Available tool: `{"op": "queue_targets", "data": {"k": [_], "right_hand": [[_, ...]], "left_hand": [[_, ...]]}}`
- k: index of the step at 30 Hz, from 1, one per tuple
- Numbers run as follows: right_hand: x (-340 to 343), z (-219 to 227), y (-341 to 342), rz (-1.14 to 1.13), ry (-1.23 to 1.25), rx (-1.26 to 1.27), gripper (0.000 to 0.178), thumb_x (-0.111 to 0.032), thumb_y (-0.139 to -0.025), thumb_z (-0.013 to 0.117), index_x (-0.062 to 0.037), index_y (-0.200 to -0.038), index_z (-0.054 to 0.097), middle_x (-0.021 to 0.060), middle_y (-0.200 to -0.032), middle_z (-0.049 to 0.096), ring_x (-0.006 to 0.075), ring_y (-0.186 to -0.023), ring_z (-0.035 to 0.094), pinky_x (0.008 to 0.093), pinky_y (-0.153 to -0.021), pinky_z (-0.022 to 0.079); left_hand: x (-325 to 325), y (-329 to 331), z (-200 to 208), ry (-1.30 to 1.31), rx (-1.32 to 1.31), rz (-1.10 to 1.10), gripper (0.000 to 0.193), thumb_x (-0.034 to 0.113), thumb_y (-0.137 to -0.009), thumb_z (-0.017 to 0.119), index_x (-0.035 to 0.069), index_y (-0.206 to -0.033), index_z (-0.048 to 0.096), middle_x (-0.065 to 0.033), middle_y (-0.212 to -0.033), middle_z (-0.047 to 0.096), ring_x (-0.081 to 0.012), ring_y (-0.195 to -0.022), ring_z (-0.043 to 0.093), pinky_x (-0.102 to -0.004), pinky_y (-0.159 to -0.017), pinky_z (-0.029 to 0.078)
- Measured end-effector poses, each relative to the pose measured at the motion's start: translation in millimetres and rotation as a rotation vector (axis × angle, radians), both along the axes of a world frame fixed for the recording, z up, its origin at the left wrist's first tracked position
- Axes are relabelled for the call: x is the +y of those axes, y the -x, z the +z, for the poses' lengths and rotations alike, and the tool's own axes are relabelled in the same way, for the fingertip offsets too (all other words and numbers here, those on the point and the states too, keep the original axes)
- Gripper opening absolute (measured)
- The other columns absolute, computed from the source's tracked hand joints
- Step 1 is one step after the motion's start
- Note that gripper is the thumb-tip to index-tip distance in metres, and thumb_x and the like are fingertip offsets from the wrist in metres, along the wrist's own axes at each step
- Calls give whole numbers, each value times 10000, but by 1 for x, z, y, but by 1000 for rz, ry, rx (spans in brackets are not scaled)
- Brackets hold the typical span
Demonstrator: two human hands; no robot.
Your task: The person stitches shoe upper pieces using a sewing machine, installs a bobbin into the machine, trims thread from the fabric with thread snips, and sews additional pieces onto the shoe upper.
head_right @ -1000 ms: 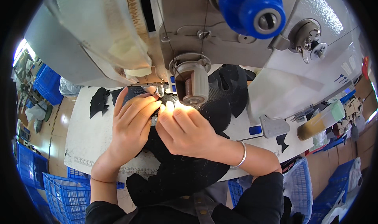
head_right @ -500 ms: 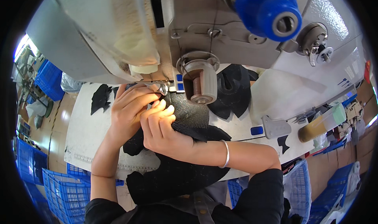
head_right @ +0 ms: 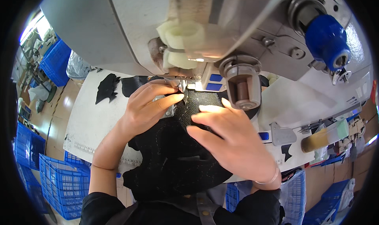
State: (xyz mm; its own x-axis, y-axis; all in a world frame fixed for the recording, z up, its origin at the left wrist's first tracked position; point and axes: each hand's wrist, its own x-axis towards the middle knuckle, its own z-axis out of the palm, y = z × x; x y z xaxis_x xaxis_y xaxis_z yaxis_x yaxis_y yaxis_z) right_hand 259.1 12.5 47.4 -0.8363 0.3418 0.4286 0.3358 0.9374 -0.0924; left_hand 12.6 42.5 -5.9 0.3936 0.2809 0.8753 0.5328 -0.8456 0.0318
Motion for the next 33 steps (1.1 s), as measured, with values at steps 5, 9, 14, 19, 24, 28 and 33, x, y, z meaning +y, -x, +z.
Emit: {"op": "queue_targets", "data": {"k": [5, 9, 14, 19, 24, 28, 33], "right_hand": [[6, -34, 38, -86, -556, 178, 156, -61, -684, 711, -60, -825, 644, 30, -905, 600, 171, -844, 590, 340, -779, 469], [15, -37, 34, -35, -499, 325, 96, -91, -715, 713, -65, -800, 677, 20, -865, 646, 154, -755, 613, 323, -713, 454], [18, -36, 32, -3, -438, 414, 155, -122, -725, 694, -50, -863, 698, 32, -849, 685, 154, -710, 641, 304, -672, 425], [15, -50, 44, -17, -592, 460, 81, -44, -705, 727, -31, -767, 675, 26, -846, 640, 137, -710, 609, 286, -687, 426], [21, -55, 43, -41, -564, 459, 189, -108, -676, 716, -47, -854, 714, 30, -860, 682, 155, -744, 640, 296, -703, 419], [33, -44, 32, -6, -414, 437, 244, -166, -681, 688, -64, -899, 720, 28, -913, 688, 166, -799, 638, 321, -744, 398], [51, -48, 16, -46, -273, 429, 420, -102, -596, 710, -112, -1016, 701, 8, -1030, 650, 250, -965, 597, 442, -849, 385]], "left_hand": [[6, -5, 4, -242, 154, 114, 368, 34, -679, 664, 43, -1047, 675, -38, -916, 611, -220, -894, 650, -376, -818, 540], [1, -8, 6, -177, 177, 117, 355, 22, -655, 661, 19, -1010, 678, -59, -902, 605, -235, -892, 643, -388, -821, 535], [4, -4, 8, -111, 117, 56, 324, 33, -617, 677, -12, -937, 659, -68, -911, 603, -255, -886, 643, -369, -785, 552], [9, -1, 2, -129, 56, 9, 279, 11, -632, 676, 20, -911, 675, -61, -856, 630, -248, -867, 673, -324, -706, 563], [8, 1, 3, -52, 23, 40, 249, -8, -640, 682, 37, -885, 685, -53, -882, 661, -238, -862, 686, -296, -685, 567], [11, 10, 5, 39, 7, 13, 204, 12, -679, 714, 34, -880, 688, -63, -897, 677, -234, -823, 681, -289, -659, 556], [4, 36, 24, 504, 64, -68, 268, 142, -728, 796, 32, -955, 705, -91, -857, 692, -193, -695, 652, -287, -626, 517]]}}
